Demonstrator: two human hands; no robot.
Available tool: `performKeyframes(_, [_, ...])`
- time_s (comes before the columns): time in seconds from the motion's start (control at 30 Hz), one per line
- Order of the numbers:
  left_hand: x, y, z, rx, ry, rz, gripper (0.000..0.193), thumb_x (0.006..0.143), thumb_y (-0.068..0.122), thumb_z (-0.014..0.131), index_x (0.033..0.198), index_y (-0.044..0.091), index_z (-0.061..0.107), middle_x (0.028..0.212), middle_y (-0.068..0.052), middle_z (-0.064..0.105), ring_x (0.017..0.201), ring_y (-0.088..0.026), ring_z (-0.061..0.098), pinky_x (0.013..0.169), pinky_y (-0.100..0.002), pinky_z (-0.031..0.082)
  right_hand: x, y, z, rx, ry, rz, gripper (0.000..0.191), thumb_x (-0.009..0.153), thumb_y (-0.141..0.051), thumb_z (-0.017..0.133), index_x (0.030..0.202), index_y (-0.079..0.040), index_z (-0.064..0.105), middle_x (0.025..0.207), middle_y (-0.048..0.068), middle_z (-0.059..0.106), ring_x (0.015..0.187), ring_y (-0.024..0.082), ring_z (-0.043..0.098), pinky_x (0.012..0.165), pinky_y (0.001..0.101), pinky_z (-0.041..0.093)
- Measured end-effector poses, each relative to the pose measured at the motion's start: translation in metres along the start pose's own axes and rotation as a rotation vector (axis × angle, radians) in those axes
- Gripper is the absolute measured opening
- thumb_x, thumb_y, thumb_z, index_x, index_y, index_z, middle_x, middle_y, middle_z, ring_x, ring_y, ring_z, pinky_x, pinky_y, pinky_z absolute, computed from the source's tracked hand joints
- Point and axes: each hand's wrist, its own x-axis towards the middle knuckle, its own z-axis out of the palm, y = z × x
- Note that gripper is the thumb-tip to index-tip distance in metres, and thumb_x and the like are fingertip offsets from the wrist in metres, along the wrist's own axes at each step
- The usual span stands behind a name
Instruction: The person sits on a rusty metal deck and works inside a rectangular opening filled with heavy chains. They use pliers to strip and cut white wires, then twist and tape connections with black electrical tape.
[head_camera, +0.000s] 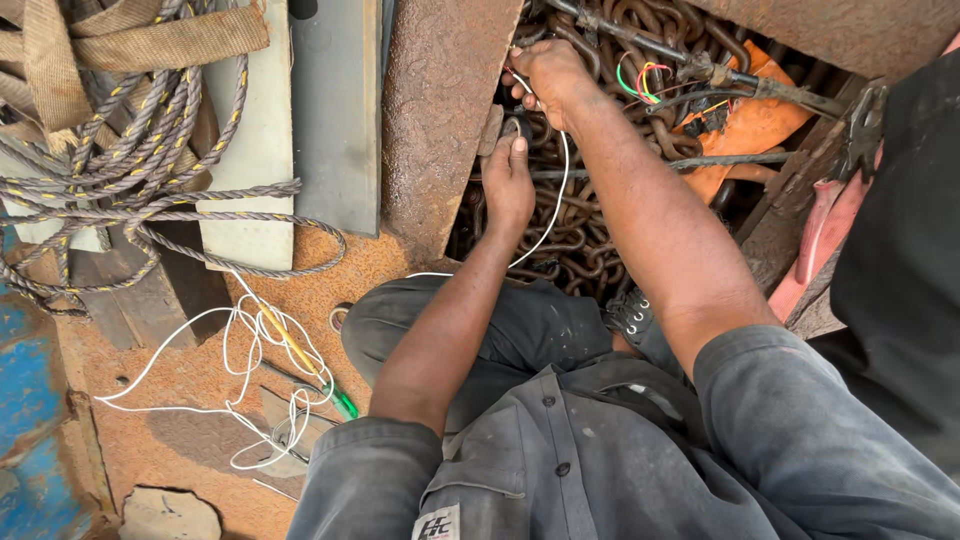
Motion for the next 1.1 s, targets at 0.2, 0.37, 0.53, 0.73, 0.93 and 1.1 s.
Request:
performKeyframes(0.2, [0.029,-0.006,0.003,0.253,-0.092,0.095,0.040,0.110,0.031,0.046,0.135,0.002,0.059,0.129,-0.025,0.061,0.119,-0.041,0.059,0.102,-0.050,0.046,-0.007,-0.006,0.006,-0.154,0.150,-0.002,0.010,0.097,-0.002,0.063,0.105,0.003,0.067,0.089,0.008,0.069,0.061,0.007,0.062,0.044,0.0205,0.048])
performKeyframes(0.37, [0.047,-0.010,0.000,0.348,0.028,0.211,0.040,0.114,0.033,0.051,0.135,-0.001,0.056,0.135,-0.030,0.055,0.120,-0.048,0.055,0.101,-0.052,0.046,-0.009,-0.009,0.004,-0.217,0.211,-0.010,0.014,0.092,0.001,0.069,0.106,0.004,0.069,0.087,0.010,0.070,0.059,0.008,0.063,0.040,0.0208,0.046])
performKeyframes(0.53, [0.055,-0.008,0.000,0.244,0.006,0.132,0.041,0.110,0.039,0.049,0.128,0.006,0.065,0.130,-0.018,0.067,0.120,-0.037,0.063,0.105,-0.045,0.050,-0.016,-0.018,0.003,-0.344,0.189,0.045,0.012,0.092,-0.002,0.072,0.101,0.005,0.070,0.077,0.008,0.072,0.052,0.008,0.059,0.039,0.0221,0.044])
performKeyframes(0.73, [0.051,0.000,0.017,-0.138,0.025,0.075,0.042,0.113,0.035,0.046,0.135,0.003,0.062,0.131,-0.015,0.065,0.122,-0.028,0.061,0.107,-0.042,0.047,-0.012,-0.025,0.003,-0.624,0.196,0.094,0.023,0.087,-0.017,0.082,0.087,0.002,0.070,0.065,0.003,0.064,0.046,0.009,0.051,0.039,0.0291,0.036])
performKeyframes(0.93, [0.047,0.004,0.032,-0.501,0.103,-0.124,0.040,0.111,0.031,0.049,0.134,0.002,0.061,0.125,-0.010,0.063,0.110,-0.019,0.060,0.095,-0.035,0.053,0.001,-0.026,0.003,-0.781,0.137,0.023,0.032,0.084,-0.022,0.089,0.086,0.005,0.071,0.068,0.007,0.065,0.048,0.012,0.052,0.043,0.0305,0.039])
performKeyframes(1.1, [0.052,0.000,0.028,-0.680,0.108,-0.268,0.037,0.108,0.028,0.057,0.133,0.000,0.062,0.116,-0.013,0.066,0.097,-0.022,0.065,0.089,-0.038,0.055,0.002,-0.022,0.010,-0.613,0.197,0.040,0.028,0.086,-0.012,0.079,0.112,-0.006,0.070,0.066,0.005,0.064,0.048,0.009,0.051,0.041,0.0279,0.038])
